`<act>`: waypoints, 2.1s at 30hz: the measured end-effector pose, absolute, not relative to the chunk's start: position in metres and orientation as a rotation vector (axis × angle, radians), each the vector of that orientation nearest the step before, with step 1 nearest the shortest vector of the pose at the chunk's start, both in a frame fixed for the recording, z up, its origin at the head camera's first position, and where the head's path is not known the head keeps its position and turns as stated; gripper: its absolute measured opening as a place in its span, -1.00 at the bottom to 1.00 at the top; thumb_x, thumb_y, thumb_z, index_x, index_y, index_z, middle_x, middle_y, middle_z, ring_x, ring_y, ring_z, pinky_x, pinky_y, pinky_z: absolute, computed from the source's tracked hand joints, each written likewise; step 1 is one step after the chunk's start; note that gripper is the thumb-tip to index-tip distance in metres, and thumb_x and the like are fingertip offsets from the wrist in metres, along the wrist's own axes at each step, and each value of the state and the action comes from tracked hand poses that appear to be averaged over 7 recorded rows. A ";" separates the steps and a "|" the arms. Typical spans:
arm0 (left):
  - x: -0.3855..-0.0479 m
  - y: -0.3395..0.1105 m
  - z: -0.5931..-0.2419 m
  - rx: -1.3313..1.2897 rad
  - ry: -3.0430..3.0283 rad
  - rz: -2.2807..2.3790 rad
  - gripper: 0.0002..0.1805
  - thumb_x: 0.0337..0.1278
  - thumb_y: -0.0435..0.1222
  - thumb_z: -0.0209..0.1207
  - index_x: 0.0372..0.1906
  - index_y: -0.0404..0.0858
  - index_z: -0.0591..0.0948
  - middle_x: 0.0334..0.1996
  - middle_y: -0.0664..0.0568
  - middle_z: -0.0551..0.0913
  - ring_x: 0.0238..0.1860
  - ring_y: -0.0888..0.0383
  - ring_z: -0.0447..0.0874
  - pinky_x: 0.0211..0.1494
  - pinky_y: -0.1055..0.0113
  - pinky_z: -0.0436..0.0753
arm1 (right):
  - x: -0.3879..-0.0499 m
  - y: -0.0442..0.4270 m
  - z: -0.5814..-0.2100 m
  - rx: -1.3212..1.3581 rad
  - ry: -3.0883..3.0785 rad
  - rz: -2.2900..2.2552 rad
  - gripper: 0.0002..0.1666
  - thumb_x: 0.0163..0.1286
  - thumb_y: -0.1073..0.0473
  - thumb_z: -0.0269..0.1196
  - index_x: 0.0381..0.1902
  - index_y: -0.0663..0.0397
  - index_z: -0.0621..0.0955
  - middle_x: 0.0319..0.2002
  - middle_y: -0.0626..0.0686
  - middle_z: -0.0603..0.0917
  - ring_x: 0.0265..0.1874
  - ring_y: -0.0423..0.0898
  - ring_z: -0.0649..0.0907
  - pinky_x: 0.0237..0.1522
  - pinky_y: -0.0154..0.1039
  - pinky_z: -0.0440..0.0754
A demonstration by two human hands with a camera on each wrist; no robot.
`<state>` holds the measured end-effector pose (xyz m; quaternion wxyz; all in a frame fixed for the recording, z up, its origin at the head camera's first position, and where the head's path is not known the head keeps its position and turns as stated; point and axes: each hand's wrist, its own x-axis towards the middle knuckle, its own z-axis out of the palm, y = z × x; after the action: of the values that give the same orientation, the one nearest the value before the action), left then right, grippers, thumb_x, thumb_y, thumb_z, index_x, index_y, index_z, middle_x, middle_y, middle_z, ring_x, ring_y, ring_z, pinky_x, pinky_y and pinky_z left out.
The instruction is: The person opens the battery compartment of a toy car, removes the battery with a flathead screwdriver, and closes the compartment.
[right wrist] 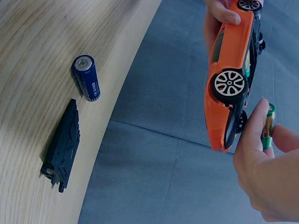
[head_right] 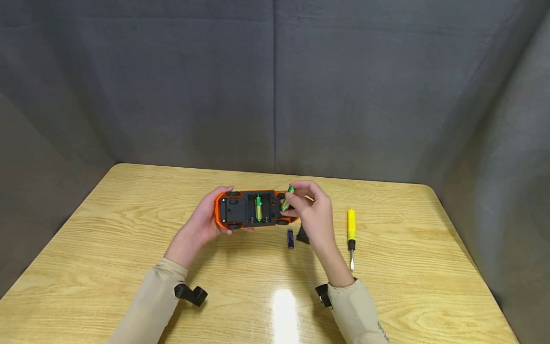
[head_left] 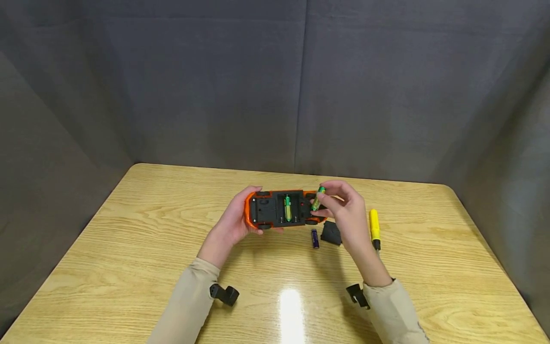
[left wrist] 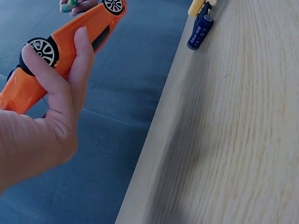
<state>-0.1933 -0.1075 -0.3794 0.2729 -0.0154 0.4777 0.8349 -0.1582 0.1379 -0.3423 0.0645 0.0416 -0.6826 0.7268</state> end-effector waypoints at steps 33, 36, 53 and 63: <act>-0.199 -0.123 -0.374 -0.132 1.316 2.326 -0.54 0.53 -0.04 -0.14 0.17 -0.33 0.42 -0.28 -0.11 0.73 -0.44 0.02 0.79 -0.71 0.40 0.62 | -0.167 0.146 -0.350 -0.069 -2.220 2.189 -0.67 0.49 0.39 0.25 0.14 0.45 0.54 -0.16 0.06 0.59 -0.28 -0.15 0.70 -0.23 -0.18 0.81; -0.199 -0.125 -0.374 -0.139 1.284 2.353 -0.51 0.54 -0.03 -0.16 0.23 -0.33 0.40 -0.22 -0.14 0.72 -0.38 -0.10 0.82 -0.70 0.41 0.63 | -0.169 0.145 -0.352 -0.106 -2.239 2.193 -0.68 0.48 0.41 0.25 0.13 0.46 0.55 -0.19 0.08 0.59 -0.31 -0.16 0.71 -0.24 -0.16 0.82; -0.200 -0.127 -0.375 -0.058 1.203 2.393 -0.52 0.57 -0.05 -0.22 0.13 -0.33 0.49 -0.26 -0.23 0.77 -0.37 -0.24 0.82 -0.72 0.45 0.59 | -0.171 0.138 -0.376 -0.029 -2.627 2.067 -0.77 0.41 0.36 0.29 -0.03 0.42 0.62 -0.32 0.12 0.69 -0.48 -0.14 0.70 -0.26 -0.14 0.81; -0.201 -0.125 -0.374 -0.097 1.265 2.369 -0.55 0.52 -0.05 -0.16 0.13 -0.33 0.43 -0.28 -0.15 0.73 -0.45 -0.08 0.80 -0.73 0.41 0.60 | -0.177 0.138 -0.388 -0.002 -2.681 2.082 -0.76 0.37 0.41 0.32 -0.05 0.48 0.62 -0.34 0.14 0.70 -0.48 -0.13 0.71 -0.29 -0.15 0.81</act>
<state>-0.2007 -0.1255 -0.3743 0.2254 -0.0352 0.4585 0.8589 -0.1765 0.1380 -0.3883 -0.1260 -0.0006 -0.7835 0.6085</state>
